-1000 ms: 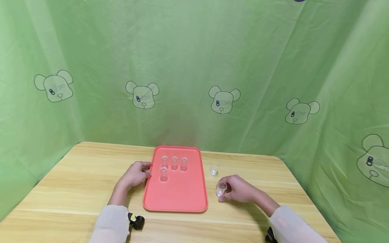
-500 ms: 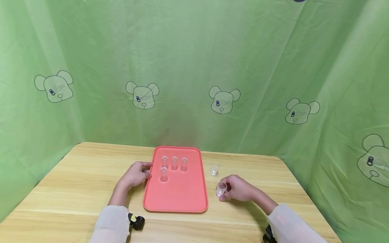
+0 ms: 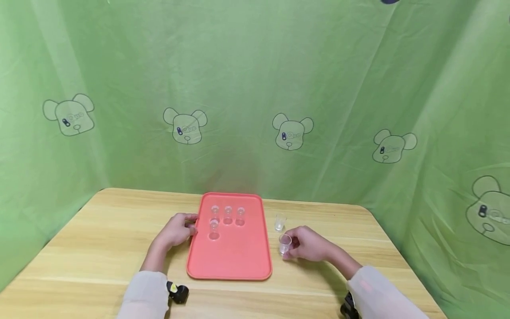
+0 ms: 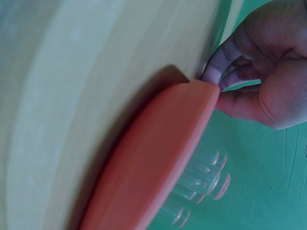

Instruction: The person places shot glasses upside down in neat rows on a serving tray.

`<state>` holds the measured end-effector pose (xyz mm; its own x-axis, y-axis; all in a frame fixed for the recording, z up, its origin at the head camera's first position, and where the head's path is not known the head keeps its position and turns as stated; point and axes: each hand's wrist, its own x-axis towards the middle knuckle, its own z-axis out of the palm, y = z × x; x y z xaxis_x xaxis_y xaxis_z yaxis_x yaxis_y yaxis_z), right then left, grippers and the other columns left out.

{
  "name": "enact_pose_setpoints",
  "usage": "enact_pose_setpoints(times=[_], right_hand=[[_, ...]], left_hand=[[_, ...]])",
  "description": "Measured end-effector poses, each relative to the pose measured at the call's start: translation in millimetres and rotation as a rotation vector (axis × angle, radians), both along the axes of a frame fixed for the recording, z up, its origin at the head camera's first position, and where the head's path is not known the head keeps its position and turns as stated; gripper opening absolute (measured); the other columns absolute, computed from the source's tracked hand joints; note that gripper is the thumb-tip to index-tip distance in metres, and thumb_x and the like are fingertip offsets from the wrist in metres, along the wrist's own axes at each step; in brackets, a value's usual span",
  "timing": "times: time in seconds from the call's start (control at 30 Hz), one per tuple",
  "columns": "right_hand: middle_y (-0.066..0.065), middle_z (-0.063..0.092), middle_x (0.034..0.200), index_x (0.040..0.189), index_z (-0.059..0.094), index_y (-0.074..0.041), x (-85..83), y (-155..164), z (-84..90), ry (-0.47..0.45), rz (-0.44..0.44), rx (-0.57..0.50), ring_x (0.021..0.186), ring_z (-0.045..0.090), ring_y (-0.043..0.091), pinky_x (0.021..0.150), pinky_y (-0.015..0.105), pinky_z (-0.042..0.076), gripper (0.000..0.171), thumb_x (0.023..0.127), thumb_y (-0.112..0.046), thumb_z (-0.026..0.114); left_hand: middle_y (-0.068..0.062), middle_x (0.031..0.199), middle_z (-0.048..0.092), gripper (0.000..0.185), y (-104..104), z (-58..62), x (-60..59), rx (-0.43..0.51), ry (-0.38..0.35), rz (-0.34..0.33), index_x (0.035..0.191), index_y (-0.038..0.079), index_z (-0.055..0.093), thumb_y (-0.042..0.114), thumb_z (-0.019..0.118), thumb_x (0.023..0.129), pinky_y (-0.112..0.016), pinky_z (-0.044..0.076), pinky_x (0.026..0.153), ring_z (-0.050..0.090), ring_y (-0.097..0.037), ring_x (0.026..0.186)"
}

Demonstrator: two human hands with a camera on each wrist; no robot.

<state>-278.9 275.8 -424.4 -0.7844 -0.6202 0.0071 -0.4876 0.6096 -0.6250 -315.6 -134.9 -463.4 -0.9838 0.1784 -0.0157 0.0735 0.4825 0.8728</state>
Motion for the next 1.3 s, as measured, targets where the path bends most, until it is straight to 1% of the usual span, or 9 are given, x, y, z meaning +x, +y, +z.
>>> enact_pose_setpoints(times=[0.13,0.37,0.6,0.9,1.03,1.23,1.3], right_hand=[[-0.006,0.062,0.076,0.094,0.072,-0.007,-0.2,-5.5,5.0,0.012,-0.006,-0.007,0.068,0.055,0.009,0.061,0.020,0.048,0.015,0.084,-0.006,0.082],[-0.006,0.066,0.080,0.093,0.072,-0.007,-4.8,-19.1,11.7,0.047,0.014,-0.008,0.073,0.060,0.010,0.066,0.023,0.053,0.013,0.084,-0.003,0.080],[-0.006,0.068,0.082,0.095,0.072,-0.006,-8.3,-35.7,16.6,0.060,0.021,-0.007,0.076,0.064,0.012,0.070,0.026,0.057,0.012,0.085,-0.002,0.078],[-0.003,0.069,0.083,0.101,0.074,-0.002,-15.1,-54.5,20.5,0.096,0.026,-0.008,0.077,0.063,0.010,0.070,0.024,0.056,0.018,0.083,0.004,0.073],[-0.002,0.068,0.082,0.104,0.074,-0.001,-17.2,-64.3,21.8,0.094,0.021,-0.007,0.076,0.063,0.011,0.070,0.024,0.056,0.020,0.084,0.002,0.073],[-0.001,0.068,0.082,0.099,0.072,-0.002,-20.9,-81.0,23.7,0.113,0.018,0.002,0.076,0.063,0.009,0.071,0.024,0.056,0.016,0.084,0.002,0.074],[-0.001,0.068,0.083,0.100,0.073,-0.002,-22.2,-87.2,24.1,0.116,0.005,0.002,0.077,0.063,0.010,0.072,0.025,0.056,0.017,0.084,0.001,0.075]], left_hand=[[-0.022,0.125,0.067,0.048,-0.1,-0.3,0.8,0.001,0.001,-0.005,0.139,-0.010,0.056,-0.007,0.060,0.092,-0.031,0.055,0.075,0.066,-0.025,0.099],[-0.021,0.120,0.068,0.048,-0.4,0.5,1.5,-0.004,-0.002,0.000,0.139,-0.010,0.056,-0.007,0.060,0.092,-0.031,0.054,0.072,0.065,-0.024,0.096],[-0.020,0.118,0.069,0.048,-1.1,0.7,1.8,-0.001,-0.004,-0.007,0.139,-0.010,0.056,-0.007,0.060,0.092,-0.031,0.054,0.072,0.065,-0.023,0.096],[-0.021,0.120,0.068,0.047,-1.4,1.0,1.4,-0.013,0.010,-0.014,0.138,-0.011,0.056,-0.007,0.061,0.092,-0.032,0.055,0.074,0.065,-0.024,0.097],[-0.022,0.120,0.068,0.047,-1.5,1.3,1.3,-0.021,0.015,-0.016,0.138,-0.011,0.056,-0.007,0.061,0.092,-0.032,0.055,0.073,0.064,-0.023,0.096],[-0.021,0.121,0.068,0.047,-1.4,1.1,0.8,-0.026,0.014,-0.014,0.138,-0.011,0.057,-0.007,0.061,0.092,-0.032,0.054,0.073,0.064,-0.023,0.096],[-0.021,0.121,0.068,0.047,-1.4,1.1,0.7,-0.027,0.014,-0.014,0.138,-0.010,0.057,-0.006,0.061,0.092,-0.031,0.054,0.073,0.064,-0.023,0.097]])
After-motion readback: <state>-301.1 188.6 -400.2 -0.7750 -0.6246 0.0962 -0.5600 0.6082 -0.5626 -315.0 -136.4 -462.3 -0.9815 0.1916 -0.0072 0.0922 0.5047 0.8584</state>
